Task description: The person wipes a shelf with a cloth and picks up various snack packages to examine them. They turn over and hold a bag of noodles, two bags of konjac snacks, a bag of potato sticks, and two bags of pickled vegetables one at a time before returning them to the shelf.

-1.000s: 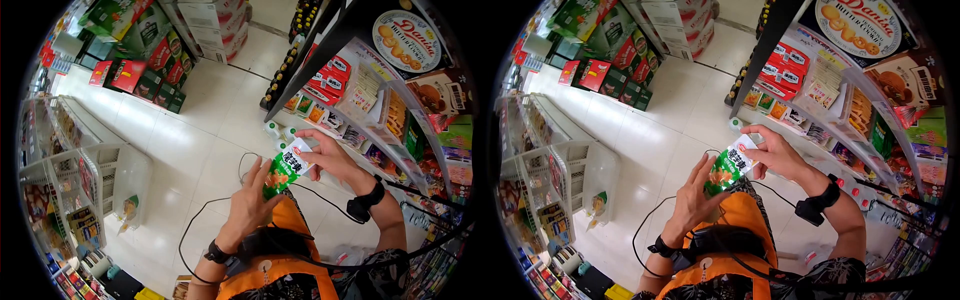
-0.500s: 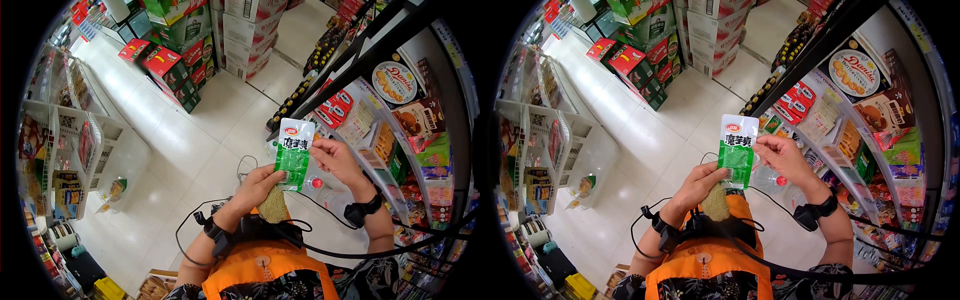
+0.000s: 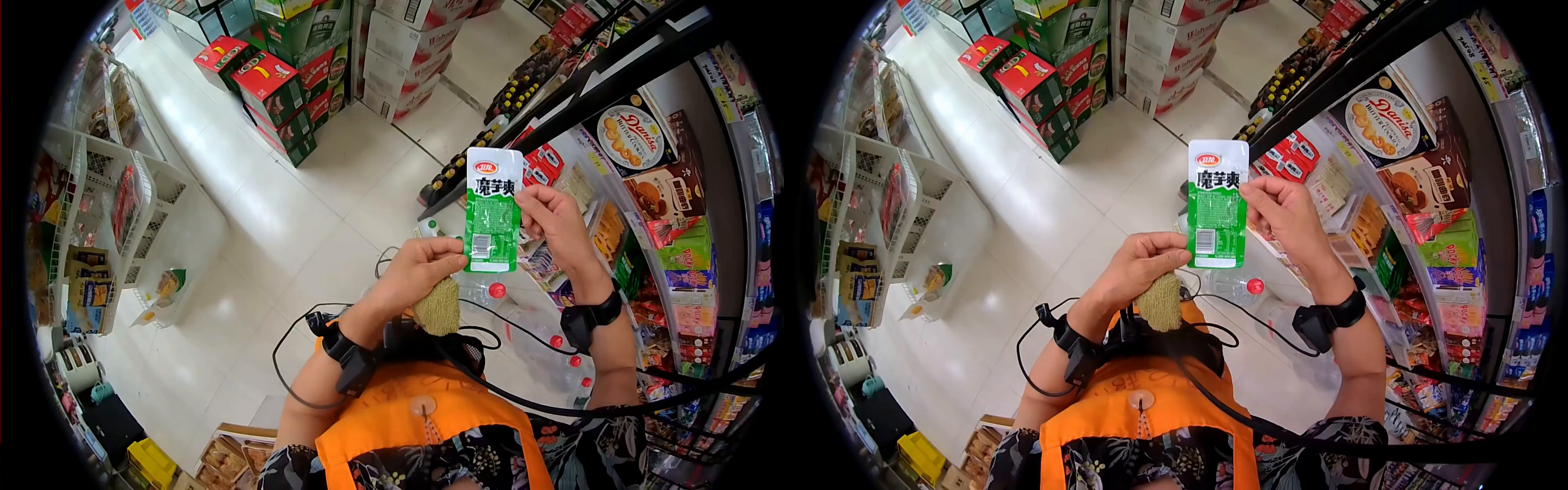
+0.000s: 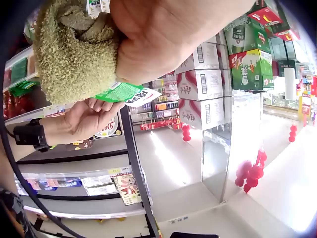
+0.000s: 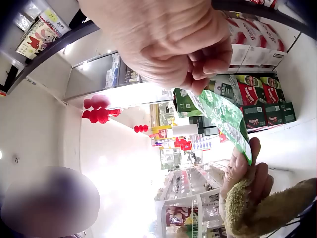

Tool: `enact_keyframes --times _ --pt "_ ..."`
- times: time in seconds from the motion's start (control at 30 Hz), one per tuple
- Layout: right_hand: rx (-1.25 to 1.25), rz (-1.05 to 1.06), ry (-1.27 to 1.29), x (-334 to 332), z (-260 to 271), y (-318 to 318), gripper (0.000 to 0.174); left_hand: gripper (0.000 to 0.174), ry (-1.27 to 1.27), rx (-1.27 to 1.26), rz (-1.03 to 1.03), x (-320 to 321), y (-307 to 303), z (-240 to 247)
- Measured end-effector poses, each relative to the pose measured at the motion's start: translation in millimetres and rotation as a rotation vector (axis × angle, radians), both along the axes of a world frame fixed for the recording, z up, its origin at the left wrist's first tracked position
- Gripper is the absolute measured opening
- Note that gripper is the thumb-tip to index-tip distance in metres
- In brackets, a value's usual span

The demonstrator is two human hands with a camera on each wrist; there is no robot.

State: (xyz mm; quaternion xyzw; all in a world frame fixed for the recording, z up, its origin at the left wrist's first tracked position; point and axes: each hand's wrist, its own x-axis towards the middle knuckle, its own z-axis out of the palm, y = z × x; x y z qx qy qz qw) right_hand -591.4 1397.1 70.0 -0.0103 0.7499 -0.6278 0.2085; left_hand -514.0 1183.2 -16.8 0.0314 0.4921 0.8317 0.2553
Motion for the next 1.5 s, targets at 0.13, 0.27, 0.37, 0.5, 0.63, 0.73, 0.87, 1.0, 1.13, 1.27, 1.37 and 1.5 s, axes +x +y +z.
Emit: enact_keyframes --times 0.13,0.27,0.37,0.5,0.63,0.73,0.87,1.0,1.13,1.27,1.37,1.5 --pt "-0.043 0.007 0.011 -5 -2 2 0.018 0.024 0.02 0.008 0.017 -1 -3 9" --pt "-0.058 0.007 0.02 -4 3 1 0.017 0.026 0.057 -0.039 0.04 -1 -3 16" --pt "-0.041 0.018 0.039 -6 5 1 0.016 0.027 0.073 -0.045 0.054 -2 -2 17" --pt "0.001 0.048 0.095 -5 10 -3 0.016 0.025 0.064 -0.066 0.088 -4 -1 15" --pt "0.029 0.091 0.133 -3 18 -8 0.015 0.023 0.051 -0.088 0.112 -7 -2 11" --pt "0.004 0.076 0.127 -3 20 -9 0.015 0.021 0.067 -0.094 0.143 -9 0 10" --pt "-0.002 0.063 0.154 -6 21 -10 0.017 0.019 0.077 -0.099 0.166 -11 1 11" --pt "0.011 0.068 0.159 -7 24 -10 0.016 0.019 0.102 -0.08 0.176 -14 3 7" --pt "0.021 0.073 0.162 -10 24 -10 0.016 0.02 0.112 -0.089 0.16 -17 2 5" --pt "0.021 0.071 0.159 -11 24 -10 0.016 0.02 0.116 -0.099 0.161 -19 2 6" --pt "0.018 0.075 0.159 -13 24 -10 0.016 0.016 0.087 -0.078 0.18 -19 3 9" --pt "0.006 0.072 0.158 -14 24 -9 0.016 0.016 0.084 -0.065 0.187 -20 5 8"
